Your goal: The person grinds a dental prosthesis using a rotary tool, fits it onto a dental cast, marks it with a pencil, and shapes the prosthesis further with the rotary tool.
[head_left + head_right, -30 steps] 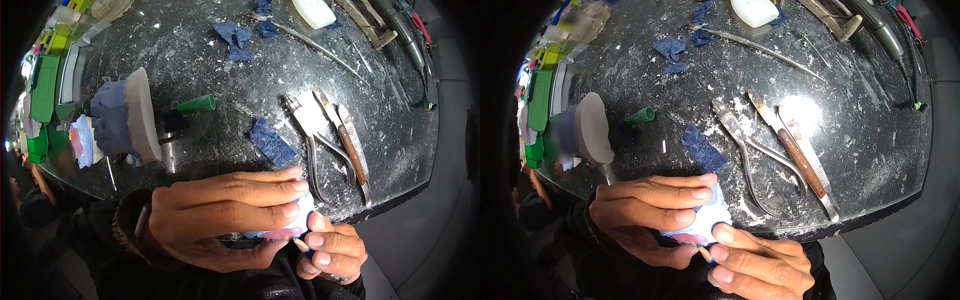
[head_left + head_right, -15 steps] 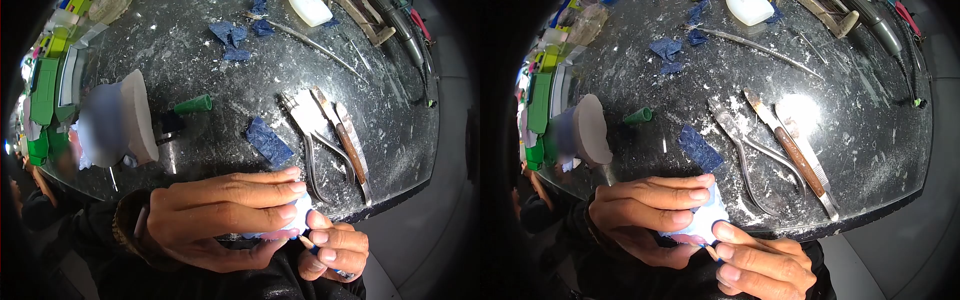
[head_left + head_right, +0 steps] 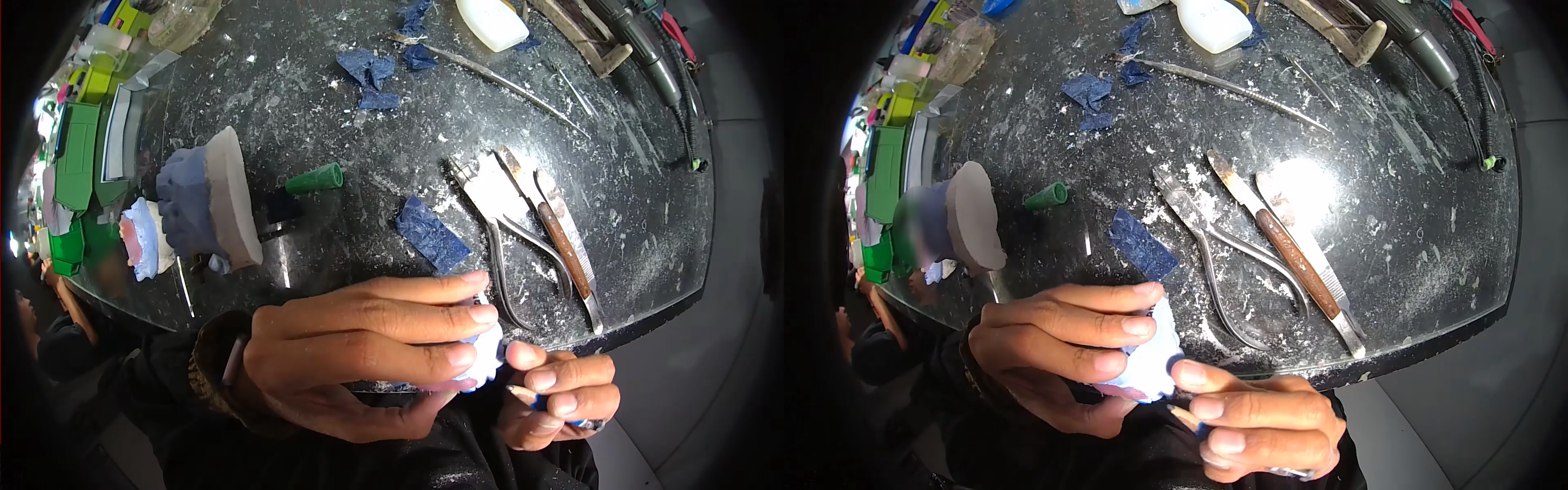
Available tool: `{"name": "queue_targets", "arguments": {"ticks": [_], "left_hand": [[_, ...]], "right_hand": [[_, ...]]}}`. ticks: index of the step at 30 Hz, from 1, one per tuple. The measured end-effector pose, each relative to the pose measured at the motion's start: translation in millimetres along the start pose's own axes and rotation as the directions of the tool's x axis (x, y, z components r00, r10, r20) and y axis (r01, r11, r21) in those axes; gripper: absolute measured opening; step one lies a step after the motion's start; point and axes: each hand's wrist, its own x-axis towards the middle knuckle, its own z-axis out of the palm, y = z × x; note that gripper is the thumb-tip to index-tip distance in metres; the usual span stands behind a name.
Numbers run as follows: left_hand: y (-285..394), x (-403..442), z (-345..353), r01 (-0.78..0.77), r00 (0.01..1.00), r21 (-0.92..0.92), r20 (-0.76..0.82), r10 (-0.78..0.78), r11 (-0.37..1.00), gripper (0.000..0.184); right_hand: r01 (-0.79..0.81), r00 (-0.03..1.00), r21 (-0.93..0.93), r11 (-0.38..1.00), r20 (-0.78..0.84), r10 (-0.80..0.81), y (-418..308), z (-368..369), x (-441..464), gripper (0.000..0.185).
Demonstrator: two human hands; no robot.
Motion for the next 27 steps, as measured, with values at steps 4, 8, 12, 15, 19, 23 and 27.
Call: {"name": "queue_targets", "arguments": {"ticks": [4, 8, 12, 15, 19, 23, 27], "left_hand": [[3.3, 1.4, -3.0, 0.032, 0.999, 0.010, 0.027, -0.032, 0.999, 0.044], [2.9, 2.1, -2.9, 0.042, 0.999, 0.006, 0.024, -0.042, 0.999, 0.041], [1.7, 2.1, -3.5, 0.025, 0.999, 0.019, 0.040, -0.026, 1.000, 0.037], [1.3, 2.6, -2.9, 0.006, 0.999, 0.038, 0.044, -0.008, 0.999, 0.036], [0.9, 4.6, -4.8, -0.012, 0.997, 0.052, 0.083, 0.008, 0.999, 0.037], [6.3, 4.7, -4.8, 0.065, 0.994, 0.010, 0.089, -0.065, 0.998, 0.042], [8.5, 2.4, -2.1, 0.166, 0.984, -0.075, 0.079, -0.160, 0.983, 0.049]], "right_hand": [[-0.142, 0.989, 0.211, 0.967, -0.013, 0.148, -5.6, -8.3, 6.8, 0.025], [-0.276, 0.961, -0.029, 0.961, 0.015, 0.277, -17.0, -17.8, 18.3, 0.030], [-0.233, 0.952, -0.301, 0.925, 0.124, 0.280, -20.0, -30.8, 21.6, 0.028], [-0.196, 0.946, -0.283, 0.939, 0.198, 0.257, -17.2, -27.5, 23.7, 0.024], [-0.165, 0.916, -0.011, 0.986, 0.370, 0.157, -2.6, -28.9, 33.0, 0.023], [-0.325, 0.905, 0.109, 0.939, 0.324, 0.275, -10.9, -18.3, 37.7, 0.025], [-0.383, 0.898, 0.098, 0.918, 0.270, 0.346, -11.1, -9.0, 38.6, 0.025]]}}
